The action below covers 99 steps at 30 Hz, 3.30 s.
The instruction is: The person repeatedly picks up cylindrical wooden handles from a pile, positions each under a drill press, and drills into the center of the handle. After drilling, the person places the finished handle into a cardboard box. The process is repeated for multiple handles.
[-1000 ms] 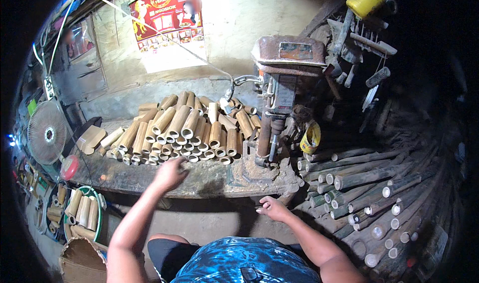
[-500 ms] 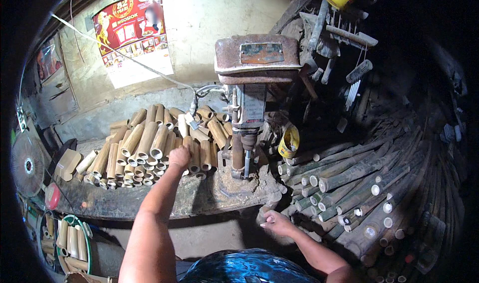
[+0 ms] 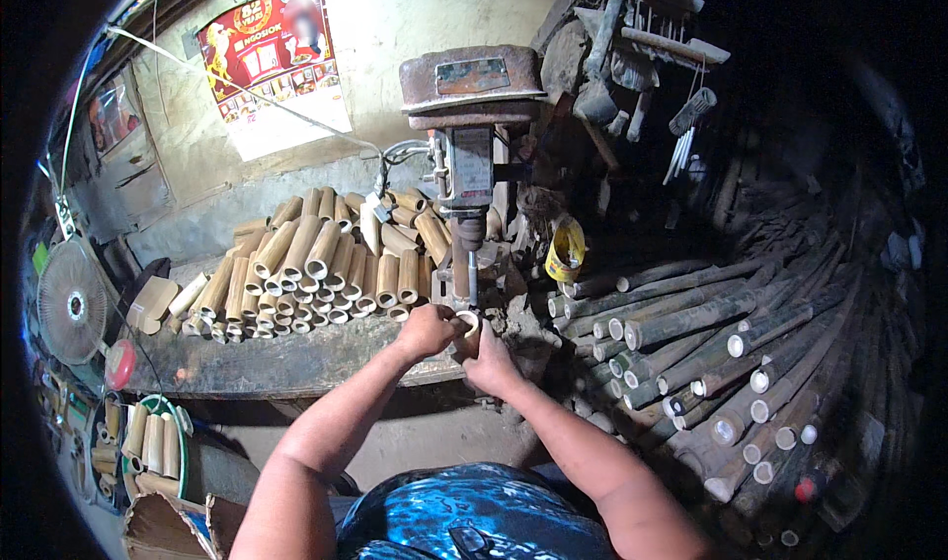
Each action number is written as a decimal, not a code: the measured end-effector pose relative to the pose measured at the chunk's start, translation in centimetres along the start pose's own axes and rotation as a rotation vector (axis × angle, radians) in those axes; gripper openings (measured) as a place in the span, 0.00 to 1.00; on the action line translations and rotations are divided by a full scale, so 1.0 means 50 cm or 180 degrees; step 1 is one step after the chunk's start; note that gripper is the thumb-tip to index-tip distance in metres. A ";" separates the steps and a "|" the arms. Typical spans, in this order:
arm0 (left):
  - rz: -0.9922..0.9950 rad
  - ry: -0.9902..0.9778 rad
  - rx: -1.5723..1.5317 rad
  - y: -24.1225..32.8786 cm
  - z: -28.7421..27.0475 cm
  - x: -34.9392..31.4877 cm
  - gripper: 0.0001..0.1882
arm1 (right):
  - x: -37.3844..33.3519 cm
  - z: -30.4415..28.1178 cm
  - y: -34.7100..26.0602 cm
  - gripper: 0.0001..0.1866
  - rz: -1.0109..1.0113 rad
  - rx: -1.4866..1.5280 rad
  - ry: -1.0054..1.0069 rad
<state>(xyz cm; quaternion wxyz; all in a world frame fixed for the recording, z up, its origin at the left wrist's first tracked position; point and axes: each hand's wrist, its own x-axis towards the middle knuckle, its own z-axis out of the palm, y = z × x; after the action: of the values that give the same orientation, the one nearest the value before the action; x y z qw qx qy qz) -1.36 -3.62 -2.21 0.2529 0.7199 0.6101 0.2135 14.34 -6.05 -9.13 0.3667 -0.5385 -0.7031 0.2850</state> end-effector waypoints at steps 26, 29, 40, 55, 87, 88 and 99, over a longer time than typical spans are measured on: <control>0.1119 -0.0003 -0.2296 -0.011 0.028 0.050 0.37 | 0.053 -0.062 -0.059 0.29 -0.0446 0.0466 0.0594; 0.1219 0.0087 -0.2358 0.006 0.004 0.052 0.37 | 0.063 -0.072 -0.081 0.28 -0.0713 0.0213 0.0858; 0.1368 0.0216 -0.2517 0.034 -0.059 0.065 0.40 | 0.102 -0.093 -0.135 0.32 -0.1092 0.0127 0.0931; 0.1349 -0.0006 -0.2744 0.032 -0.059 0.124 0.38 | 0.154 -0.106 -0.099 0.18 -0.0884 -0.0095 0.0891; 0.1586 0.0094 -0.2837 0.013 -0.041 0.066 0.36 | 0.097 -0.044 -0.117 0.37 -0.0635 -0.0147 0.1173; 0.1548 0.0059 -0.2883 0.010 -0.044 0.068 0.35 | 0.096 -0.043 -0.122 0.35 -0.0602 -0.0233 0.1206; 0.1621 -0.0202 -0.2839 0.017 -0.030 0.135 0.27 | 0.162 -0.069 -0.117 0.25 -0.0443 -0.0355 0.1157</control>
<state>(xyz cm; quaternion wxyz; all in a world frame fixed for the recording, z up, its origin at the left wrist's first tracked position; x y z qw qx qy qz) -0.50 3.10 -0.51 0.4938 0.6739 0.2570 0.4858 12.74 0.31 -0.85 0.4760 -0.5506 -0.6756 0.1176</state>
